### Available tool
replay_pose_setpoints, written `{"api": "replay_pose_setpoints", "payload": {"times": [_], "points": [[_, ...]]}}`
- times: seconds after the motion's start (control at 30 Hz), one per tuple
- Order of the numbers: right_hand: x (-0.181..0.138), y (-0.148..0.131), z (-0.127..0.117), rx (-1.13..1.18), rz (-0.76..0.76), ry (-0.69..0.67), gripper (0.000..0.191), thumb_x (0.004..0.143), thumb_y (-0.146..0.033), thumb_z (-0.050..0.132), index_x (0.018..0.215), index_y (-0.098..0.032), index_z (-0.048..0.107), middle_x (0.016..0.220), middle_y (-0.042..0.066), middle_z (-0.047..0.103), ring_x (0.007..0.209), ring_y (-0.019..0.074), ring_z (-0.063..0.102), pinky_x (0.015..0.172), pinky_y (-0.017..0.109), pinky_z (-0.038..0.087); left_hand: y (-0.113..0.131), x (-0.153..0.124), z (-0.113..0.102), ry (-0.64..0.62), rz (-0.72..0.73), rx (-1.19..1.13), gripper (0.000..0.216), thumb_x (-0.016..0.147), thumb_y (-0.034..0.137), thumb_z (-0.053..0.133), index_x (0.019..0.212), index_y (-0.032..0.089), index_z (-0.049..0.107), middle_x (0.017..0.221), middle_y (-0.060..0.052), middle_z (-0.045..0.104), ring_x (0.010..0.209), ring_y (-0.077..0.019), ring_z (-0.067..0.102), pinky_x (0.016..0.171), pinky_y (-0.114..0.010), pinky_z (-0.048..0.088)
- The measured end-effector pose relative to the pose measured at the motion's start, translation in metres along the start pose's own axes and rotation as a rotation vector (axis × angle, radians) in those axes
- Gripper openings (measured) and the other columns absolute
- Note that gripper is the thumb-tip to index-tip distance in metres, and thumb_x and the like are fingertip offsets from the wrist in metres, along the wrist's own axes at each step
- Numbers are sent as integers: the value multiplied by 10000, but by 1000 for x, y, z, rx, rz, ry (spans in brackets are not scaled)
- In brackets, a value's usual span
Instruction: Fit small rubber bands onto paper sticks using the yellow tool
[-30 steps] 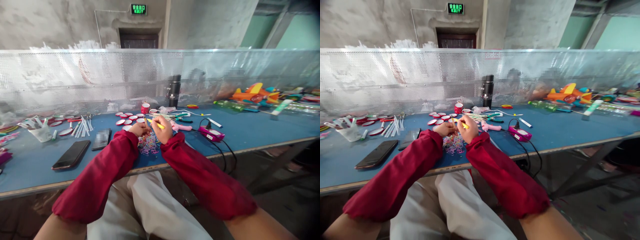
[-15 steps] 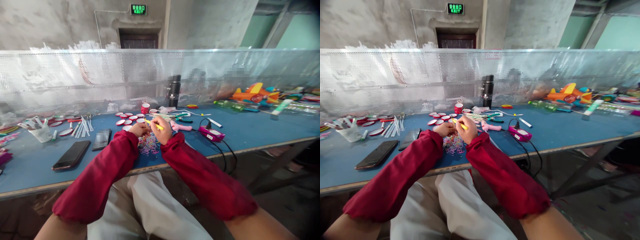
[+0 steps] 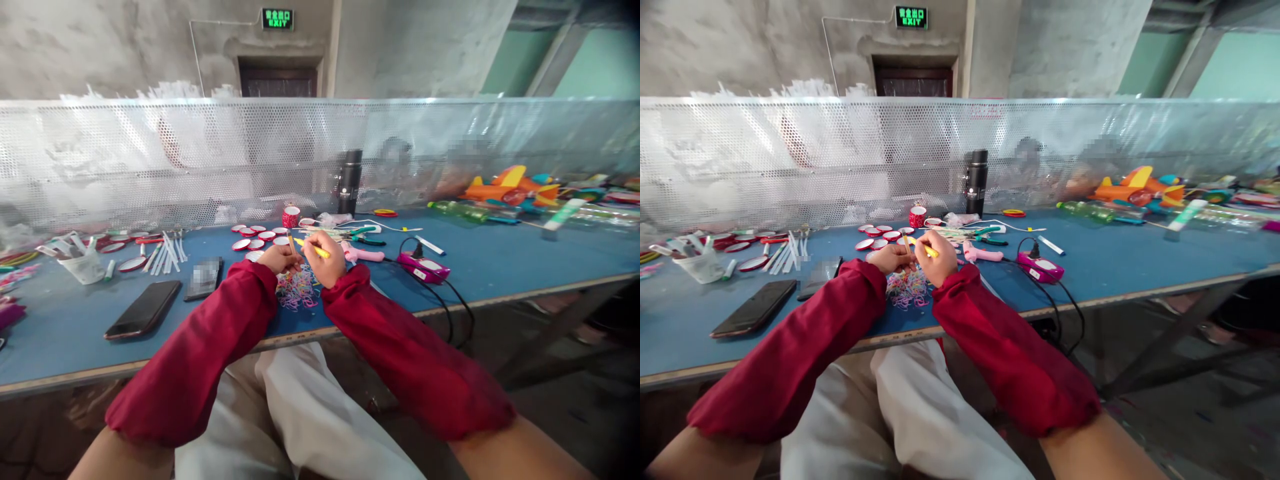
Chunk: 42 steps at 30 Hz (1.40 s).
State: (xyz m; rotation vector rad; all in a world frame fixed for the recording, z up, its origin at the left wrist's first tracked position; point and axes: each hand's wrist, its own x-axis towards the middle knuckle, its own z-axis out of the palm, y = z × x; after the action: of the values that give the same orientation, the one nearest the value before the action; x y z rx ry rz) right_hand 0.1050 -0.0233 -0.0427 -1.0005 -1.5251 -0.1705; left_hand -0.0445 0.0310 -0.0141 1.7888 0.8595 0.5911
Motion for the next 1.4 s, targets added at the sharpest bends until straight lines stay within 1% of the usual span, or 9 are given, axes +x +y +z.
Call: {"api": "replay_pose_setpoints", "payload": {"times": [0.2, 0.37, 0.53, 0.7, 0.87, 0.97, 1.03, 1.23, 1.4], "points": [[0, 0, 1, -1, -6, -39, 96, 885, -304, 544, 822, -237, 573, 773, 20, 676, 736, 187, 634, 669, 304, 486, -2, 0, -1, -17, 6, 7, 196, 814, 219, 710, 682, 115, 610, 601, -9, 650, 469, -62, 546, 442, -172, 335], [0, 0, 0, 0, 12, -2, 88, 884, -295, 540, 826, -237, 572, 782, 25, 679, 756, 191, 642, 680, 304, 490, -3, 3, -1, -9, 0, 6, 193, 783, 256, 746, 715, 112, 637, 624, -22, 663, 503, -74, 570, 460, -173, 349], [0, -1, 0, -4, 1, -31, 86, 877, -298, 549, 820, -239, 576, 782, 22, 680, 751, 190, 641, 673, 302, 490, -3, 2, -1, -11, 14, 11, 204, 796, 245, 731, 693, 109, 620, 618, -23, 659, 486, -70, 563, 448, -171, 340], [1, -1, 0, -7, 13, 15, 107, 885, -303, 533, 805, -240, 563, 764, 24, 673, 746, 191, 638, 678, 306, 494, -4, 3, -1, -5, 10, 5, 158, 819, 210, 698, 717, 116, 622, 624, -13, 662, 500, -65, 577, 442, -158, 347], [1, -3, 0, -11, -2, -31, 106, 879, -306, 540, 802, -239, 570, 768, 23, 675, 737, 190, 635, 667, 306, 492, -4, 3, -1, -10, 12, 3, 169, 819, 197, 693, 697, 122, 604, 618, -8, 659, 492, -62, 574, 424, -152, 337], [1, -3, -1, -15, 26, 11, 111, 884, -305, 530, 802, -238, 565, 766, 25, 673, 739, 190, 637, 674, 306, 493, -4, 3, -1, -11, 6, 3, 147, 816, 193, 695, 715, 119, 618, 617, -6, 658, 495, -60, 572, 432, -150, 343], [0, -3, -1, -5, 31, 20, 107, 885, -307, 530, 811, -239, 567, 771, 25, 675, 748, 191, 640, 683, 307, 496, -3, 2, 0, -12, 3, 12, 145, 810, 205, 702, 721, 119, 627, 620, -6, 657, 501, -61, 572, 443, -153, 350], [-1, -3, 1, 8, 13, -36, 95, 880, -309, 547, 821, -239, 572, 785, 21, 682, 743, 187, 641, 676, 302, 494, -2, 0, 0, -19, -2, 39, 212, 787, 272, 729, 681, 119, 628, 639, -20, 668, 505, -71, 561, 469, -175, 366], [0, -3, 0, 8, 30, 2, 98, 890, -312, 533, 831, -244, 573, 785, 27, 681, 761, 194, 645, 690, 312, 502, -2, 1, 0, -16, 3, 20, 238, 751, 305, 773, 695, 120, 633, 626, -21, 663, 502, -72, 569, 458, -168, 361]]}}
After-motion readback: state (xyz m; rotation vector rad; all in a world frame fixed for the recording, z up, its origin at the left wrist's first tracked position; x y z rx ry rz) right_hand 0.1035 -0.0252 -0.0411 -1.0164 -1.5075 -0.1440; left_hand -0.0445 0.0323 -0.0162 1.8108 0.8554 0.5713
